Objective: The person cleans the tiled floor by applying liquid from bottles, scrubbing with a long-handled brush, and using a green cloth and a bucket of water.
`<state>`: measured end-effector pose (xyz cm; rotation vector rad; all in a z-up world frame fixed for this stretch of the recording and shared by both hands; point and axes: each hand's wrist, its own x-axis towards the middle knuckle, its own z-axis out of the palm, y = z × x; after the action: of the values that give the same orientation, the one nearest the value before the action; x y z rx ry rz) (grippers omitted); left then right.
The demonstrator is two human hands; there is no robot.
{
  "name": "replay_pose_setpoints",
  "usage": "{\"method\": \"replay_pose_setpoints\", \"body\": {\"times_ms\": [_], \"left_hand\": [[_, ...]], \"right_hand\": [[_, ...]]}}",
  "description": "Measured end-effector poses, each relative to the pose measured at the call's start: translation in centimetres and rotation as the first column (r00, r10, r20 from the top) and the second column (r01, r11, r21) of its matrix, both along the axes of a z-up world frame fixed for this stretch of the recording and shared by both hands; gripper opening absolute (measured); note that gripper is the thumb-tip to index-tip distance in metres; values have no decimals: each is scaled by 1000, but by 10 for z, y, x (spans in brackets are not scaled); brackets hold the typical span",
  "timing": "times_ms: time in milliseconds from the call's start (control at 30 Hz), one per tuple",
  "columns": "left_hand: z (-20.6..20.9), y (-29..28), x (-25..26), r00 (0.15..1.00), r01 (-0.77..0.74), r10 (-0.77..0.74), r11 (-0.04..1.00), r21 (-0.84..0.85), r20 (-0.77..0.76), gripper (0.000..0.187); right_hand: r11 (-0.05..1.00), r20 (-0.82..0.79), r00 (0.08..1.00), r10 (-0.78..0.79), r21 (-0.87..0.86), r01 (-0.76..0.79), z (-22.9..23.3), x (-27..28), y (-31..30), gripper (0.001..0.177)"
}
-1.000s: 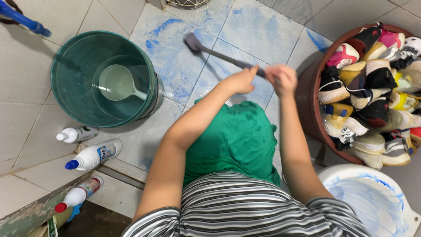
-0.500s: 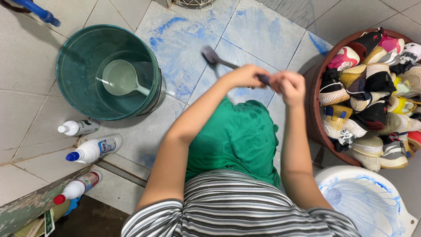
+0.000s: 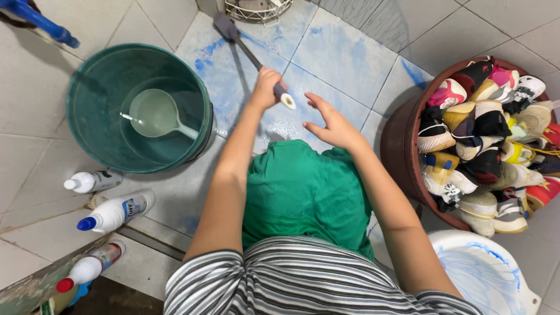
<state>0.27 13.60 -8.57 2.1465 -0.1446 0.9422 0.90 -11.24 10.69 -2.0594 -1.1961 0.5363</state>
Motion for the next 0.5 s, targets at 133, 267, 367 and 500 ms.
{"method": "replay_pose_setpoints", "body": {"times_ms": [133,267,367,500], "left_hand": [[14,-9,15,999,-51,51,998,-30,0,28],[51,-71,41,999,-48,47,988,-146,-12,16],[80,-134,35,985,-16,-29,966,-259,-170,17],[107,-171,6,977,98,-146,957,-274,-159,25]], "right_hand": [[995,106,994,5,-99,6,1,2,7,68],[978,343,926,-160,-76,197,33,12,6,72],[846,540,841,-35,-431,313,87,17,-25,49],[747,639,764,86,-549,374,122,0,-33,31]]}}
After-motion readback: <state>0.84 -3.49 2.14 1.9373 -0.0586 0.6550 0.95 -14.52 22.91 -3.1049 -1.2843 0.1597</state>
